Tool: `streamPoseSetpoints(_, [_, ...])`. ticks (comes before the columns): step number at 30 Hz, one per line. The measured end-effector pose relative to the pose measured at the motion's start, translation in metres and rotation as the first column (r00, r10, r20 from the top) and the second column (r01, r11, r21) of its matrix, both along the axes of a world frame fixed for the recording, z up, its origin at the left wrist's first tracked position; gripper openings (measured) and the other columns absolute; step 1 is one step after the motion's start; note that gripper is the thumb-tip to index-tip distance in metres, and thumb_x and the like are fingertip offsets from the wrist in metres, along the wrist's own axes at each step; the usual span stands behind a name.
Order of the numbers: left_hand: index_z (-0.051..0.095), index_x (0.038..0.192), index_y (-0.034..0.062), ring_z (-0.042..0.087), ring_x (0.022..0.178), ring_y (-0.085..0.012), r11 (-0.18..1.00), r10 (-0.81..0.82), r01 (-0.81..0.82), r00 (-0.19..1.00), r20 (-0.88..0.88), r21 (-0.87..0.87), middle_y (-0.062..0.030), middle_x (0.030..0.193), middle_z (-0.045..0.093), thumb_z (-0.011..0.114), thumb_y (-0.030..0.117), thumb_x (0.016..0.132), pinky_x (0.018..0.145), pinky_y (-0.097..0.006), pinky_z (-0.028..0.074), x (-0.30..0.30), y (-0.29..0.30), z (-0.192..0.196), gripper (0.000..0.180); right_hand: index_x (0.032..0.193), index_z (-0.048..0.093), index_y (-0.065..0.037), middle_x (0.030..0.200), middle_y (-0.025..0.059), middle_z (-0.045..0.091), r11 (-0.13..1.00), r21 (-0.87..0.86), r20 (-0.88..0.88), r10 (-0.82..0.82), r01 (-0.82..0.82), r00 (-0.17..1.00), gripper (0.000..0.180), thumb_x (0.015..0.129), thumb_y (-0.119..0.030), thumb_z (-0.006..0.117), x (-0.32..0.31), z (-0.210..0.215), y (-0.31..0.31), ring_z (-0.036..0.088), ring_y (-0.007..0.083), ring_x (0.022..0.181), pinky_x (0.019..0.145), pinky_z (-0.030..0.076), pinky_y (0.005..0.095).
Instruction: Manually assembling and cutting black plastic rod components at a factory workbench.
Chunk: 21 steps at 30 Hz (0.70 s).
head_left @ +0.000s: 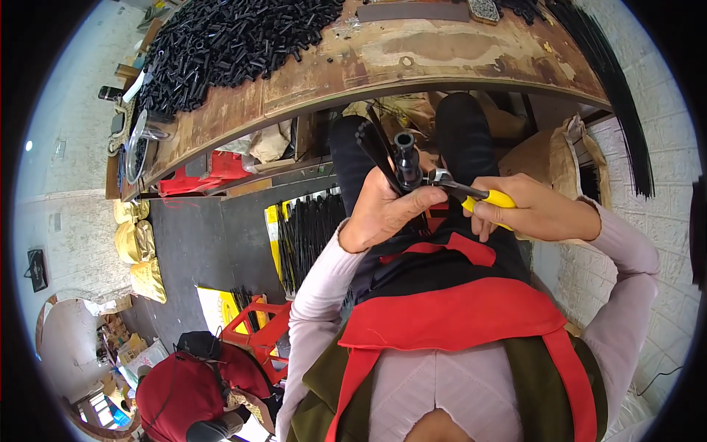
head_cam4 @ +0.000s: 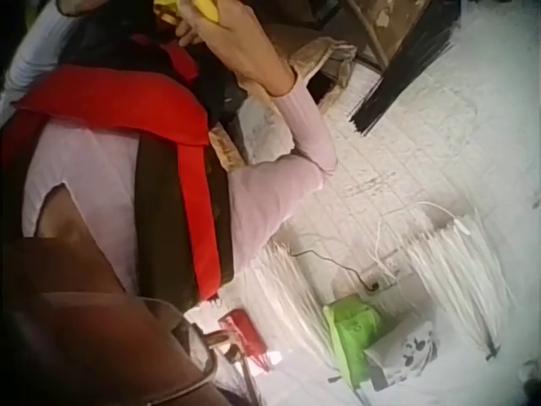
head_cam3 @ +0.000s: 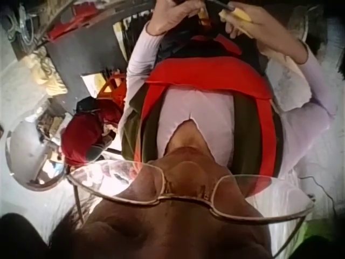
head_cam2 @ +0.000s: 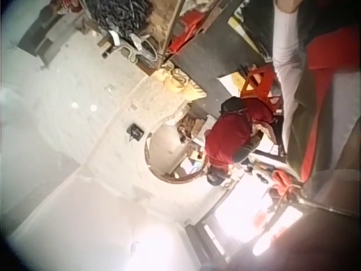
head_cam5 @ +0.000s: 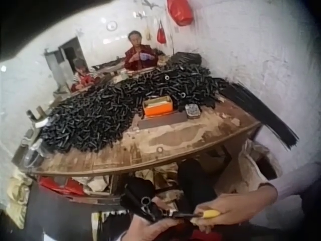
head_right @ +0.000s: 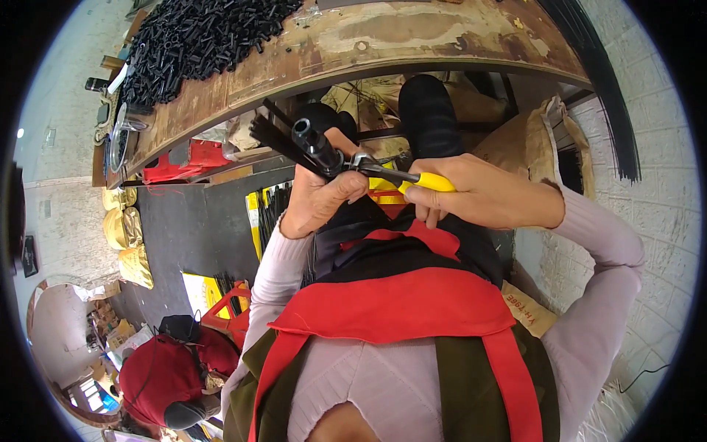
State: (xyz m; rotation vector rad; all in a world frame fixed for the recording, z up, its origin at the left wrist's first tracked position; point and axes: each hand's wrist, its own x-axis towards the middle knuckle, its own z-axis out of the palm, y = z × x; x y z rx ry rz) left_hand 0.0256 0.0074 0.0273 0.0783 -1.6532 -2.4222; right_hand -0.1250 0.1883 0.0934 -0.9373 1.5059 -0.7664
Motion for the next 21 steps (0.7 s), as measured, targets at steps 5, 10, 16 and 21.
streamPoseSetpoints(5, [0.057,0.097,0.0001,0.051,0.066,-0.0079,0.979,0.009,0.008,0.997,0.081,-0.202,-0.0014,0.077,0.058,0.073,0.003,0.079,0.059,-0.023,0.041,0.002,0.003,0.01,0.025,0.093,0.059,-0.003,0.068,0.0011,0.062,0.987,0.157,-0.071,0.036,-0.025,0.997,0.025,0.099,-0.026,0.054,-0.006,0.023,0.006,0.06,0.0098,0.062,0.055,0.046,0.0282])
streamPoseSetpoints(10, [0.055,0.098,-0.001,0.047,0.057,-0.0088,0.987,0.023,-0.005,0.993,0.113,-0.159,-0.0043,0.069,0.056,0.068,0.0,0.077,0.052,-0.023,0.037,-0.023,0.005,-0.009,0.024,0.092,0.06,-0.003,0.061,0.0055,0.059,0.997,-0.068,-0.218,0.012,-0.027,0.976,0.028,0.096,-0.031,0.059,-0.033,-0.01,0.008,0.057,0.0161,0.054,0.052,0.043,0.0322])
streamPoseSetpoints(16, [0.05,0.128,0.0007,0.048,0.062,-0.0045,0.993,-0.095,0.084,0.985,0.141,0.081,0.0014,0.081,0.055,0.074,0.025,0.087,0.055,-0.019,0.037,-0.063,-0.022,-0.03,0.053,0.102,0.061,-0.001,0.081,0.019,0.064,0.994,-0.077,-0.318,0.046,-0.074,0.947,0.034,0.093,-0.034,0.062,-0.085,-0.042,-0.019,0.062,0.0387,0.072,0.062,0.048,0.0414])
streamPoseSetpoints(21, [0.044,0.132,-0.0023,0.048,0.067,-0.008,0.985,0.085,-0.111,0.979,0.188,0.132,-0.0006,0.077,0.05,0.063,0.026,0.095,0.063,-0.023,0.04,-0.107,-0.035,-0.048,0.051,0.092,0.066,-0.009,0.085,0.0094,0.065,0.831,-0.541,-0.793,-0.455,-0.127,0.404,0.018,0.075,-0.011,0.071,-0.202,-0.066,-0.05,0.064,0.0301,0.076,0.066,0.051,0.0386])
